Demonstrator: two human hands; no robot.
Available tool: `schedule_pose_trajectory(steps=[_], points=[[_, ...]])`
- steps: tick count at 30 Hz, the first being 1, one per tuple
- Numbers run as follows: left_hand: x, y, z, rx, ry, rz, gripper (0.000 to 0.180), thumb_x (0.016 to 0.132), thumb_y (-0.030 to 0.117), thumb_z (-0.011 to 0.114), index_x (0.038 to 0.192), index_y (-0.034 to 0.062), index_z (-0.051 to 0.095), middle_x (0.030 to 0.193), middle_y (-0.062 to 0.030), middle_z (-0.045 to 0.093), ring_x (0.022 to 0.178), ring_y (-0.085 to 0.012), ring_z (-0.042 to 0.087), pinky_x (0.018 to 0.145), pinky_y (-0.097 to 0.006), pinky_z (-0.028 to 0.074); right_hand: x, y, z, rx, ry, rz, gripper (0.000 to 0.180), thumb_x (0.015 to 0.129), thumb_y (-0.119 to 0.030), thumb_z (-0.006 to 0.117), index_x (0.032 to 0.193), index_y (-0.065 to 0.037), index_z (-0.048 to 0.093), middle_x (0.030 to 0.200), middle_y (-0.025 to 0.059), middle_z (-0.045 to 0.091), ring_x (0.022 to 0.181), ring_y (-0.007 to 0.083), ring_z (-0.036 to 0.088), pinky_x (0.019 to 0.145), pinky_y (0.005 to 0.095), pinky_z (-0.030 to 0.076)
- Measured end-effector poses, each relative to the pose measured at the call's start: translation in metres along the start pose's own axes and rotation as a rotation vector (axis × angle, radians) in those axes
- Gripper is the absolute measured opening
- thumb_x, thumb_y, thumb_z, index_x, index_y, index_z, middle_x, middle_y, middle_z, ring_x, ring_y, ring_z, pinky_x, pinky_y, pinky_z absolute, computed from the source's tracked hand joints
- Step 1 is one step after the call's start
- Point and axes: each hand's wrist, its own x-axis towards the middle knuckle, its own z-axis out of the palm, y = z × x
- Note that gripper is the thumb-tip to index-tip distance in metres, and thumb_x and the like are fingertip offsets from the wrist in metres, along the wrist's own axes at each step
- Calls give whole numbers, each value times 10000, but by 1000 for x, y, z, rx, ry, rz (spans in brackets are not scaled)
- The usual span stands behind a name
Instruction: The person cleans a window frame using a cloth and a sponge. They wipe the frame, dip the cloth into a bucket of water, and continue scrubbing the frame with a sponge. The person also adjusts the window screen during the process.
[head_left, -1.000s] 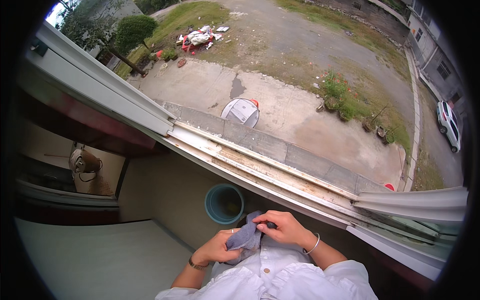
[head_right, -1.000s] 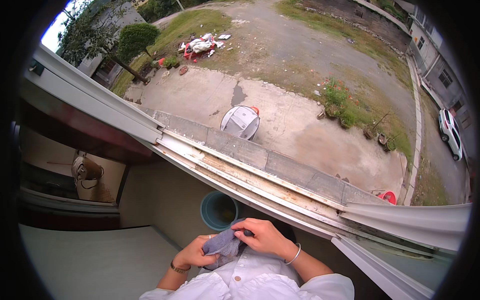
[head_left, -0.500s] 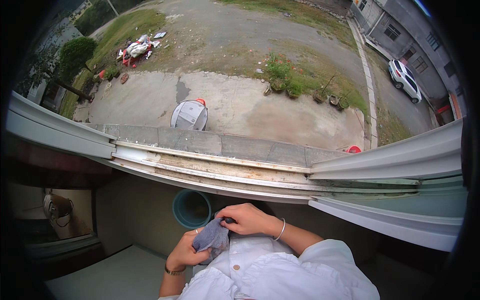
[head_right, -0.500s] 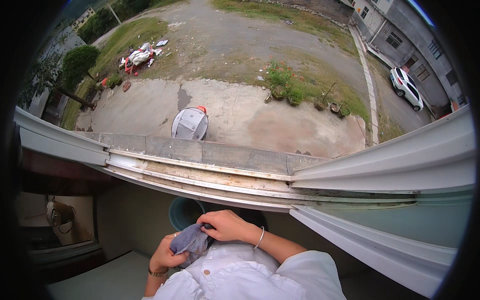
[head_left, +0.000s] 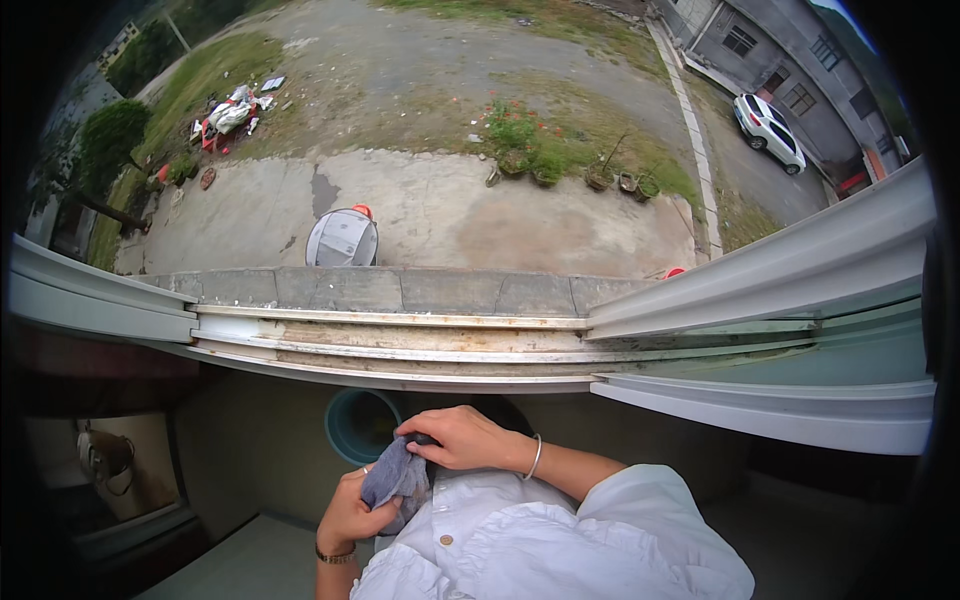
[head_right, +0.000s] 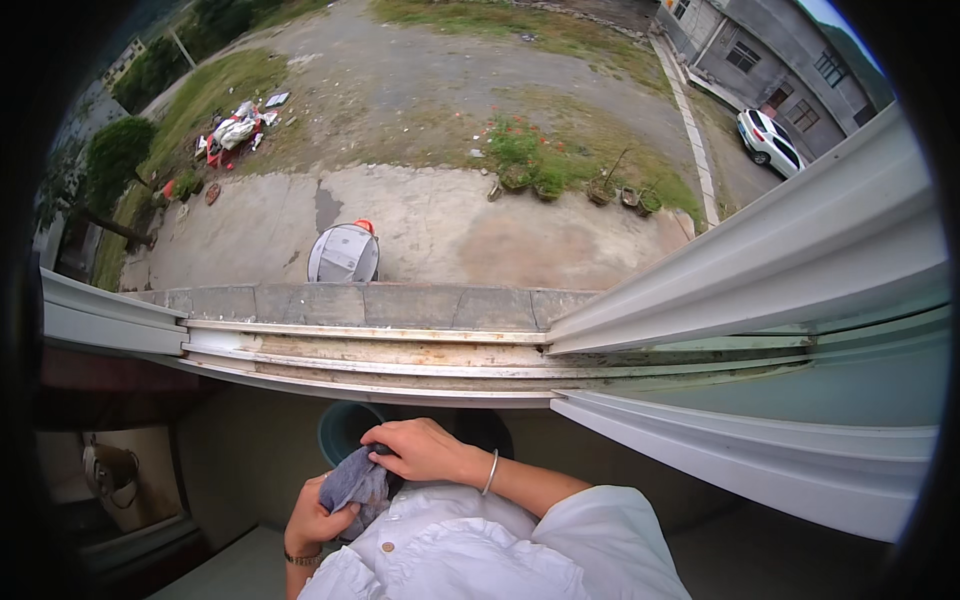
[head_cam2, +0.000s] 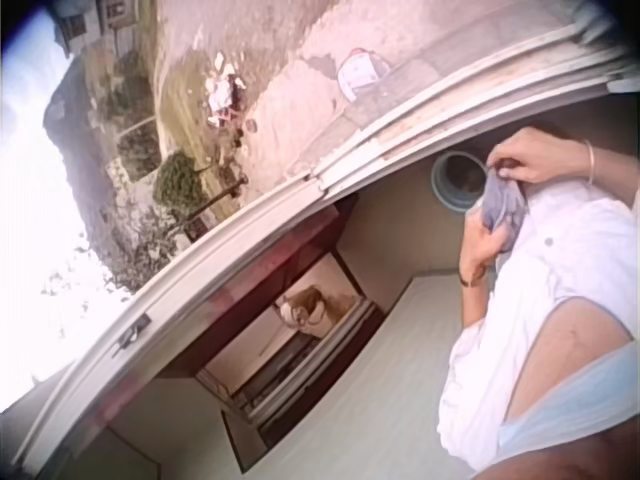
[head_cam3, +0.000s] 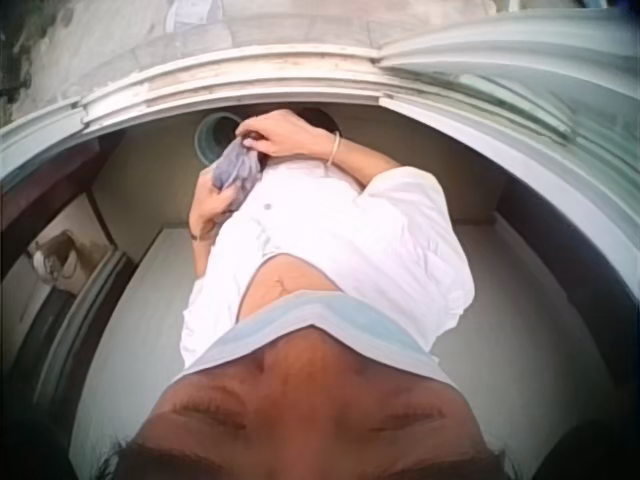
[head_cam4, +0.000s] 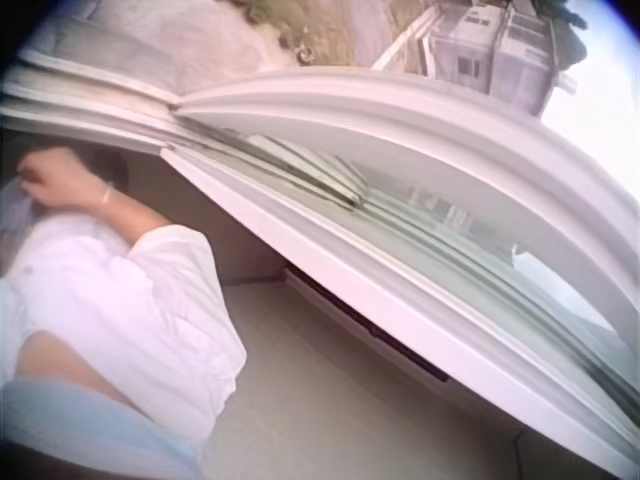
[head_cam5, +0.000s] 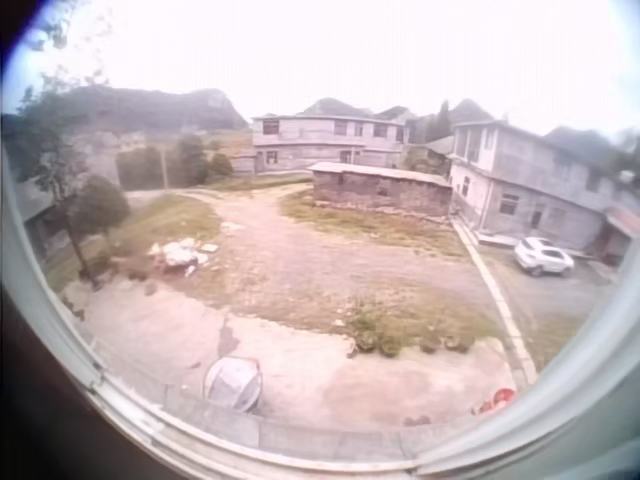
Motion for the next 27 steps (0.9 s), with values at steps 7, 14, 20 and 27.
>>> schedule_pose_trajectory(steps=[7,14,20,27], points=[[-9,-15,-3,17,96,-284,259,839,173,730,984,-36,685,732,-56,681,662,-73,575,608,-286,491,6,-25,7,-26,27,39,244,890,-217,699,1107,-107,688,709,101,678,568,248,649,535,311,492],[-37,-41,-21,58,142,-199,291,822,202,746,964,-46,693,737,-77,697,652,-98,603,618,-295,505,4,-54,-12,-327,321,-54,170,819,-129,749,976,-79,709,790,76,692,667,250,671,586,328,527],[-60,-63,-33,-18,207,-170,284,806,189,755,951,-49,703,773,-101,721,702,-123,660,650,-292,525,-33,-77,-95,-1106,639,481,55,807,-83,690,854,-68,666,743,141,684,694,327,689,607,410,538],[-73,-77,-54,3,139,-121,276,802,192,759,937,-42,705,750,-101,713,683,-128,654,634,-296,515,-31,-45,-104,-1366,502,861,72,797,-48,619,768,-46,685,737,169,705,711,348,714,650,429,571]])
